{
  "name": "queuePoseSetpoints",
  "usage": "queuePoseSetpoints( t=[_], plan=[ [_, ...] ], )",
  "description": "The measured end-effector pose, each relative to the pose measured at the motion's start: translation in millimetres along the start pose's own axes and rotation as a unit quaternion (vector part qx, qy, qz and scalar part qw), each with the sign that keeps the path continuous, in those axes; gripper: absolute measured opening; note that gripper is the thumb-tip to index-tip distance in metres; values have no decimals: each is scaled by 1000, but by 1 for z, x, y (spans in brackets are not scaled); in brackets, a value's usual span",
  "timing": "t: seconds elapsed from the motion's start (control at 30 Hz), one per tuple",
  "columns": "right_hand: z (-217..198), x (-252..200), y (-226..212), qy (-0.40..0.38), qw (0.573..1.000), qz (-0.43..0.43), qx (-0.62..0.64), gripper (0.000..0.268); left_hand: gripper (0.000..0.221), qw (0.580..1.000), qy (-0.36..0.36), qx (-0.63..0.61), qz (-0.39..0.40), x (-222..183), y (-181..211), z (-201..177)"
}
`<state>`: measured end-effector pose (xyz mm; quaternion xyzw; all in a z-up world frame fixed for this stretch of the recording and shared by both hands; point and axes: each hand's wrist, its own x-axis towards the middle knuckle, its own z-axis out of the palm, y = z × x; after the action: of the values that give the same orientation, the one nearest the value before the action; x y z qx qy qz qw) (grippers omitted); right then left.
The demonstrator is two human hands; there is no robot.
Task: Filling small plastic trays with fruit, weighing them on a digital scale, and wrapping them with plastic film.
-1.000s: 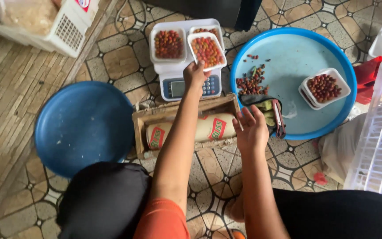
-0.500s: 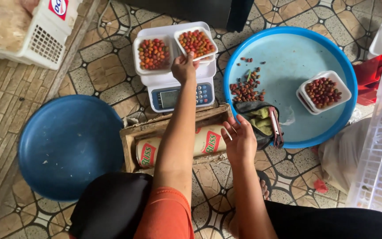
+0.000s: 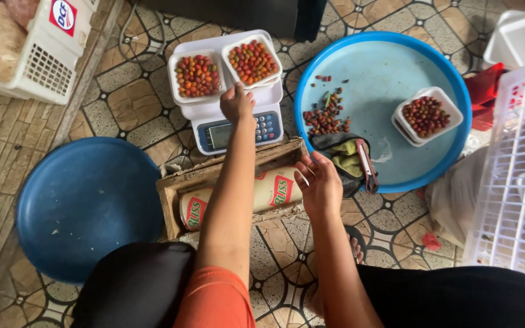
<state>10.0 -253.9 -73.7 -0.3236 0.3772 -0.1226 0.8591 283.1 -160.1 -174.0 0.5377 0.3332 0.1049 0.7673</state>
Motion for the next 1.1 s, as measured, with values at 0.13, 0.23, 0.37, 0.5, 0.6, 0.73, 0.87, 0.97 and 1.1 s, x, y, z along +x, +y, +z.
queuePoseSetpoints(
  t=[0.13, 0.23, 0.37, 0.5, 0.6, 0.73, 0.87, 0.97, 1.1],
  plan=[
    [-1, -1, 0, 1, 1000, -4, 0, 24, 39, 999, -19, 29, -29, -35, 10, -26],
    [-7, 7, 1, 10, 1000, -13, 3, 24, 31, 989, -82, 115, 40, -76, 6, -43],
    [-24, 13, 4, 30, 999, -21, 14, 23, 37, 978, -180, 108, 11, -155, -15, -80],
    [-25, 41, -19, 43, 986, -146, 67, 9, 27, 918, -234, 256, 190, -210, -25, -131],
    [-68, 129, -56, 122, 973, -192, 35, 17, 31, 857, -251, 355, 276, -217, -64, -162],
    [-154, 264, -86, 235, 947, -219, 27, 19, 39, 826, -320, 344, 312, -218, -85, -201],
    [-230, 324, -107, 373, 904, -163, -131, 26, 40, 746, -348, 341, 454, -222, -81, -204],
    [-250, 343, -122, 411, 889, -150, -139, 39, 44, 731, -336, 340, 488, -224, -77, -202],
    [-245, 350, -131, 405, 882, -154, -183, 31, 45, 713, -302, 374, 510, -228, -69, -201]
  ],
)
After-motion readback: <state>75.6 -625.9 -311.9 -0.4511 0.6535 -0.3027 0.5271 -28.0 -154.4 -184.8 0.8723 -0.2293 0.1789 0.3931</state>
